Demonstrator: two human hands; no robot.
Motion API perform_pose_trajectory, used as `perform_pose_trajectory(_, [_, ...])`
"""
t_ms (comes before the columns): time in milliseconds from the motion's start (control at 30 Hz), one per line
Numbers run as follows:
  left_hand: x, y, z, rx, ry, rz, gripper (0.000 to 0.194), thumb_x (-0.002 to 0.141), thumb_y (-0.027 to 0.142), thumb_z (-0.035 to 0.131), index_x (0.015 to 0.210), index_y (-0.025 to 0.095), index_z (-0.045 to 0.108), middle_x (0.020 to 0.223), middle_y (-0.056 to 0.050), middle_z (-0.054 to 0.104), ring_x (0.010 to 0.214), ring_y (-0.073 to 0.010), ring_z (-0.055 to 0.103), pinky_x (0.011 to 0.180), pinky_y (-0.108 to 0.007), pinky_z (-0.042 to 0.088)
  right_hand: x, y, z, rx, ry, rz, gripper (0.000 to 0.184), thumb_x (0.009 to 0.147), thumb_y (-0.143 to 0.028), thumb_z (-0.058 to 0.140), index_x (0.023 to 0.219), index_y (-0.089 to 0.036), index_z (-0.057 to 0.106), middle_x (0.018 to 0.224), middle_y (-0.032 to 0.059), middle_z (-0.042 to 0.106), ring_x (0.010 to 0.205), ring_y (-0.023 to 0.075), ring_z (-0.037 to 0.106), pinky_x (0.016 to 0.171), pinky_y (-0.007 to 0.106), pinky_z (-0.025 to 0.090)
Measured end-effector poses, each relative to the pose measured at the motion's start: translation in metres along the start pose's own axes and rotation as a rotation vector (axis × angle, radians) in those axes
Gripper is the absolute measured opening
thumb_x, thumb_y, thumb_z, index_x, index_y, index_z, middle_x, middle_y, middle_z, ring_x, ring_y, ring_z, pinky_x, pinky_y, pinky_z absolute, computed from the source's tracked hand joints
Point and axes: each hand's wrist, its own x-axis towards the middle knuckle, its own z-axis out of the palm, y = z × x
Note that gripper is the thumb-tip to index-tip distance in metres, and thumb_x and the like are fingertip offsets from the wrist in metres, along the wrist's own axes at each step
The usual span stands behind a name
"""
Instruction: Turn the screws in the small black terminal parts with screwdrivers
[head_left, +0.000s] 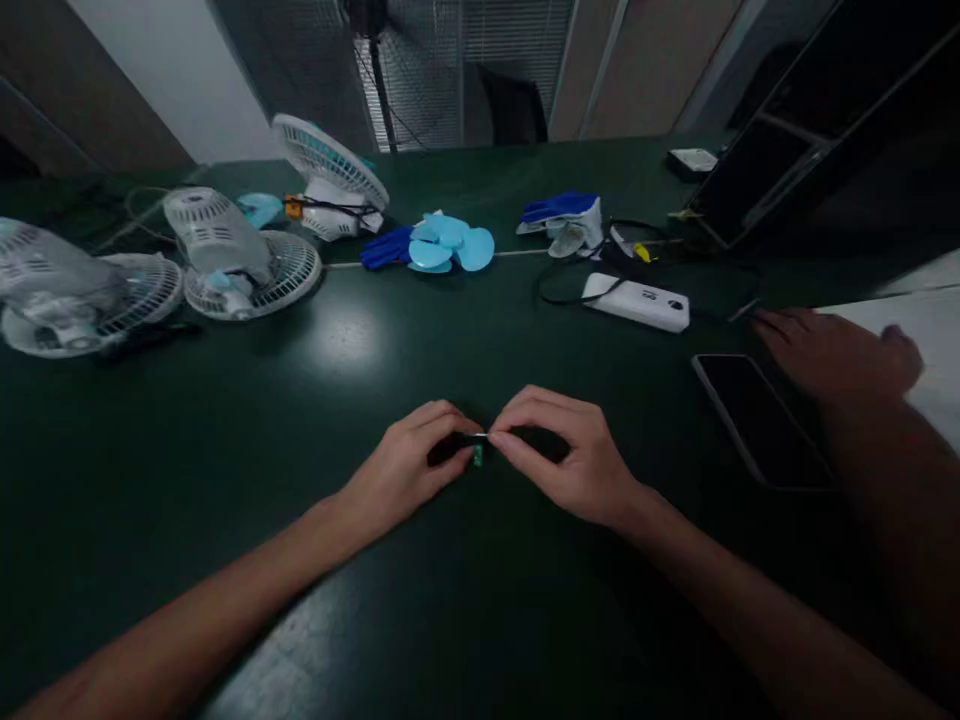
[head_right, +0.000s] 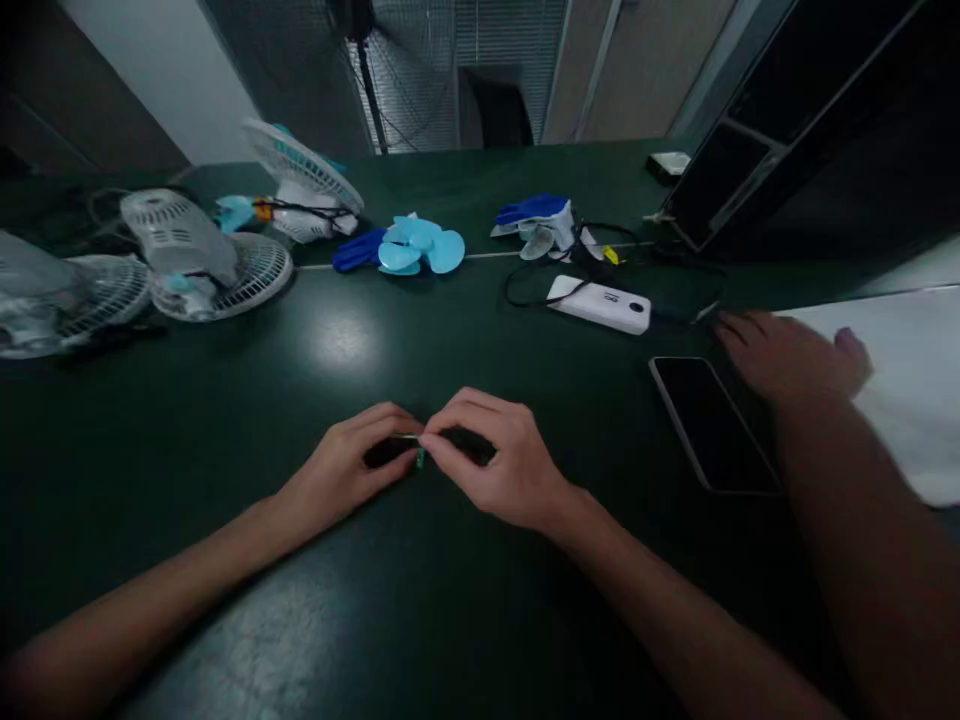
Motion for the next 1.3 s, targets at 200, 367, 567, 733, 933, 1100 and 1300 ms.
perform_pose_trajectory(200, [0.000, 0.001, -0.001, 0.010, 0.000, -0.004, 0.019, 0.099, 0.025, 0.058, 0.118, 0.024, 0.064, 0.112, -0.002, 0.064, 0.102, -0.0149, 0.061, 0.089, -0.031, 0.050, -0.003, 0.022, -0.009, -0.146, -0.068, 0.016, 0.007, 0.093, -0.022, 0.065, 0.096, -0.019, 0.070, 0.093, 0.0029, 0.068, 0.083, 0.0141, 0.064, 0.074, 0.030, 0.051])
perform_pose_trajectory(367, [-0.004, 0.006, -0.004, 0.047, 0.029, 0.108, 0.024, 0.099, 0.025, 0.059, 0.123, 0.024, 0.063, 0.114, -0.003, 0.066, 0.108, -0.0163, 0.060, 0.094, -0.034, 0.050, -0.002, 0.028, -0.013, -0.211, -0.044, 0.038, 0.008, 0.095, -0.023, 0.062, 0.097, -0.020, 0.070, 0.093, 0.0030, 0.068, 0.084, 0.0149, 0.065, 0.075, 0.031, 0.051])
perform_pose_trajectory(567, [-0.013, 0.018, 0.002, 0.237, -0.208, 0.418, 0.030, 0.104, 0.025, 0.051, 0.133, 0.022, 0.056, 0.137, -0.005, 0.065, 0.133, -0.0191, 0.054, 0.108, -0.038, 0.045, -0.001, 0.027, -0.010, -0.235, -0.014, 0.052, 0.009, 0.095, -0.024, 0.062, 0.095, -0.019, 0.070, 0.092, 0.0027, 0.069, 0.083, 0.0143, 0.065, 0.076, 0.031, 0.050])
perform_pose_trajectory(733, [-0.024, 0.005, -0.008, 0.433, -0.197, 0.465, 0.031, 0.104, 0.023, 0.048, 0.134, 0.020, 0.055, 0.138, -0.005, 0.066, 0.134, -0.0192, 0.055, 0.110, -0.038, 0.046, -0.001, 0.026, -0.011, -0.232, -0.018, 0.063, 0.010, 0.096, -0.024, 0.062, 0.096, -0.019, 0.070, 0.092, 0.0026, 0.068, 0.084, 0.0141, 0.065, 0.076, 0.031, 0.051])
perform_pose_trajectory(933, [-0.077, -0.062, -0.087, 0.490, 0.009, -0.009, 0.034, 0.101, 0.038, 0.053, 0.133, 0.028, 0.056, 0.135, -0.004, 0.064, 0.126, -0.0219, 0.059, 0.106, -0.042, 0.050, -0.001, 0.025, -0.012, -0.213, -0.059, 0.080, 0.013, 0.097, -0.026, 0.061, 0.099, -0.019, 0.071, 0.094, 0.0030, 0.068, 0.083, 0.0140, 0.064, 0.075, 0.030, 0.051])
perform_pose_trajectory(1100, [-0.127, -0.102, -0.140, 0.536, 0.268, -0.404, 0.042, 0.096, 0.053, 0.053, 0.131, 0.029, 0.058, 0.133, -0.003, 0.062, 0.119, -0.0246, 0.061, 0.101, -0.040, 0.052, 0.000, 0.026, -0.012, -0.208, -0.065, 0.084, 0.013, 0.097, -0.026, 0.060, 0.100, -0.019, 0.071, 0.095, 0.0035, 0.068, 0.084, 0.0145, 0.064, 0.075, 0.030, 0.051])
perform_pose_trajectory(1300, [-0.136, -0.104, -0.145, 0.584, 0.331, -0.495, 0.043, 0.094, 0.053, 0.052, 0.128, 0.029, 0.061, 0.131, -0.003, 0.063, 0.119, -0.0261, 0.062, 0.103, -0.040, 0.049, 0.000, 0.027, -0.012, -0.210, -0.076, 0.082, 0.012, 0.097, -0.026, 0.060, 0.100, -0.020, 0.070, 0.094, 0.0033, 0.068, 0.082, 0.0143, 0.064, 0.074, 0.030, 0.052])
